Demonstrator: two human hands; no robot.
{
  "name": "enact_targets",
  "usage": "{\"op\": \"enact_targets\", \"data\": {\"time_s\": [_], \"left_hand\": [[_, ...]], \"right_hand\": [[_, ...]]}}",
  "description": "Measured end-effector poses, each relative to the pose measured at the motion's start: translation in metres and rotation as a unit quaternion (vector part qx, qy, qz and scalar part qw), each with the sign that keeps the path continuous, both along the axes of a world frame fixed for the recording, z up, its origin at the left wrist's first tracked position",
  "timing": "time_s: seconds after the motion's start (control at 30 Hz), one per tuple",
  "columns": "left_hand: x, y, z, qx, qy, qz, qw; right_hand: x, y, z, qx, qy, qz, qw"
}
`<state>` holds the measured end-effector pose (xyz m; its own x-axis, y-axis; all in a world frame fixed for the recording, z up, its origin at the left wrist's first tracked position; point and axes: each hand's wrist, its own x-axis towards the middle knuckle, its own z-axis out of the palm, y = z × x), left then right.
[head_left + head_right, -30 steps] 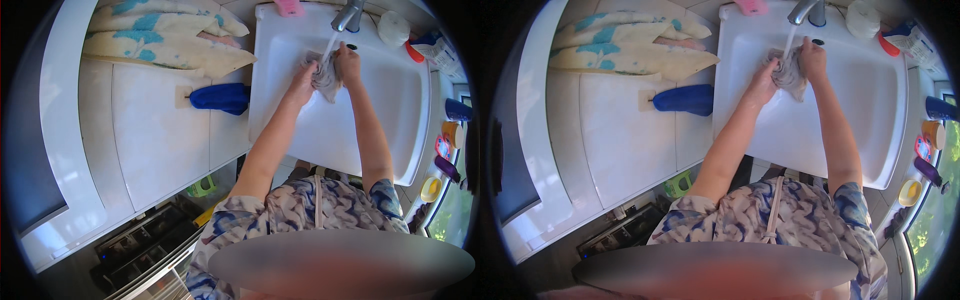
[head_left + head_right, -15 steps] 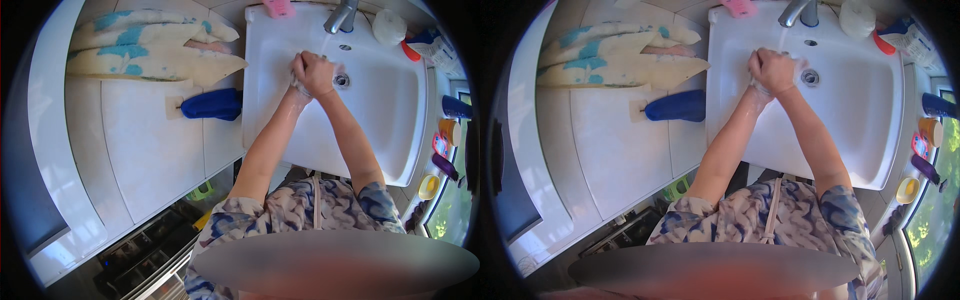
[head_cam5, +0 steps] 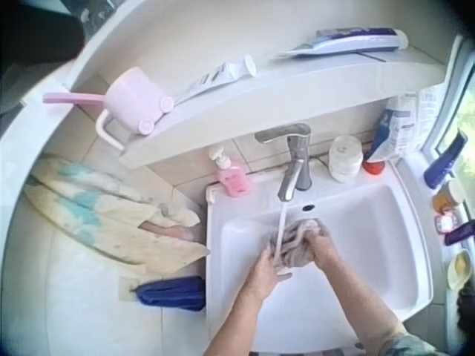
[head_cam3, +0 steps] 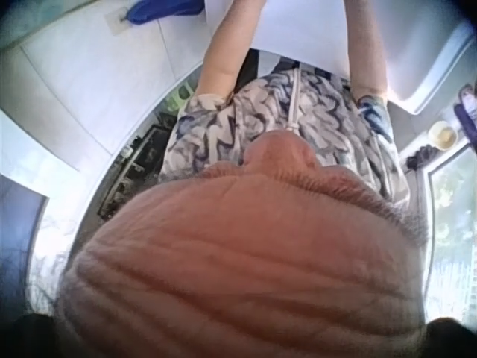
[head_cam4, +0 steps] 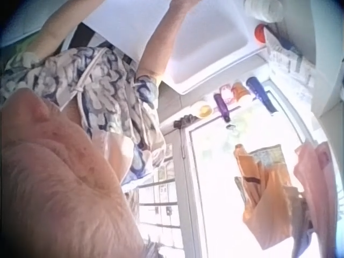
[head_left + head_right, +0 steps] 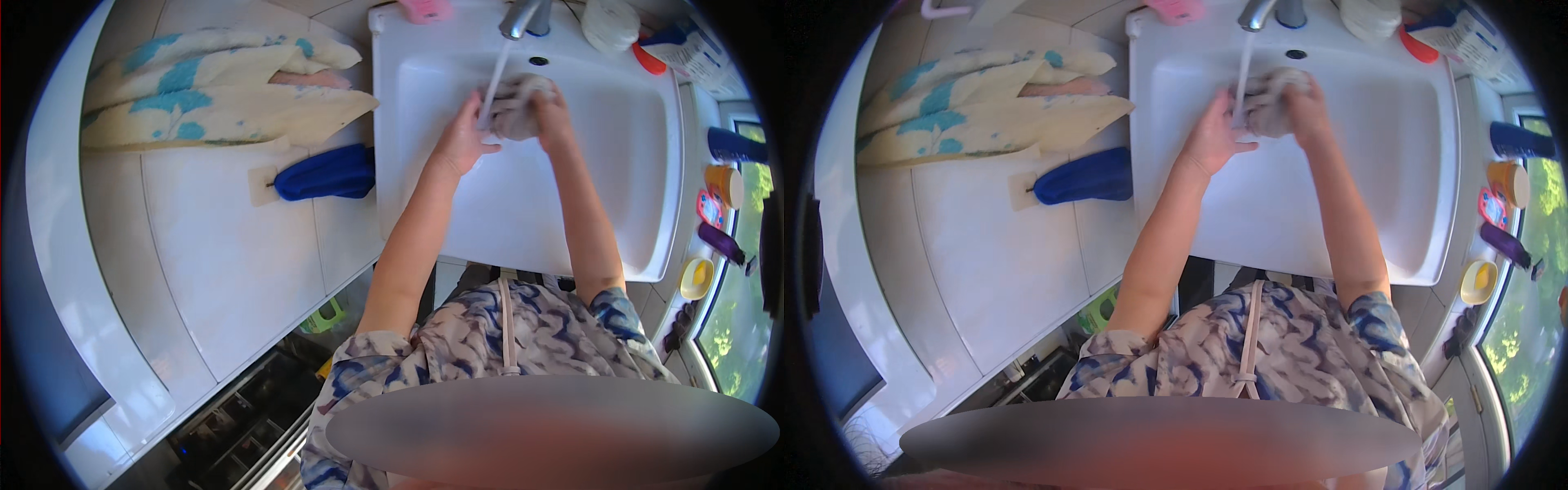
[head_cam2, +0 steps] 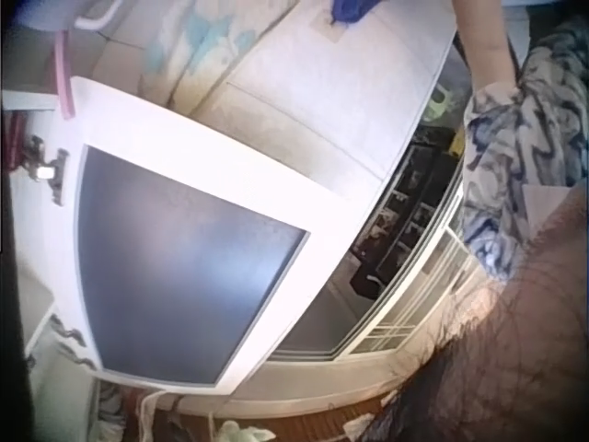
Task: Washing a rag in a sink and using it to wipe down a blue basket, then moving a fan and sorting cutlery.
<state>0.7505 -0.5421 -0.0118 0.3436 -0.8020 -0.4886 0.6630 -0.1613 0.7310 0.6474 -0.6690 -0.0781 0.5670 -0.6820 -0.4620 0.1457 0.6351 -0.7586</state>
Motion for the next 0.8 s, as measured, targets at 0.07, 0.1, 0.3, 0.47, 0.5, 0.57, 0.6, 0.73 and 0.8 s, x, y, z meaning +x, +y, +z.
{"op": "enact_targets", "data": {"time_s": [0.07, 0.1, 0.3, 0.47, 0.5, 0.57, 0.6, 0.73, 0.8], "left_hand": [[0.008, 0.006, -0.012, -0.007, 0.180, 0.059, 0.982], [0.013, 0.013, -0.024, -0.007, 0.186, 0.054, 0.981], [0.017, 0.035, -0.025, -0.269, 0.308, 0.014, 0.913], [-0.001, 0.014, -0.031, 0.106, 0.119, 0.121, 0.980], [0.003, 0.020, -0.032, 0.106, 0.119, 0.122, 0.980], [0.017, 0.034, -0.028, 0.006, 0.056, 0.133, 0.989], [0.020, 0.039, -0.024, 0.001, 0.029, 0.095, 0.995], [0.006, 0.014, -0.037, -0.027, 0.235, 0.032, 0.971], [0.027, 0.036, -0.059, -0.207, 0.358, 0.048, 0.909]], "right_hand": [[0.022, 0.041, 0.022, -0.284, 0.105, 0.074, 0.950], [0.022, 0.063, 0.039, -0.494, 0.096, 0.113, 0.857], [0.023, 0.114, 0.069, -0.698, 0.078, 0.185, 0.687], [0.040, 0.011, 0.016, -0.549, 0.270, 0.188, 0.768], [0.044, 0.012, 0.015, -0.550, 0.270, 0.189, 0.768], [0.056, 0.011, 0.017, -0.552, 0.178, 0.106, 0.808], [0.057, 0.002, 0.021, -0.446, 0.201, 0.061, 0.870], [0.064, 0.013, 0.006, -0.115, 0.117, 0.036, 0.986], [0.065, 0.087, 0.065, -0.285, 0.210, 0.156, 0.922]]}}
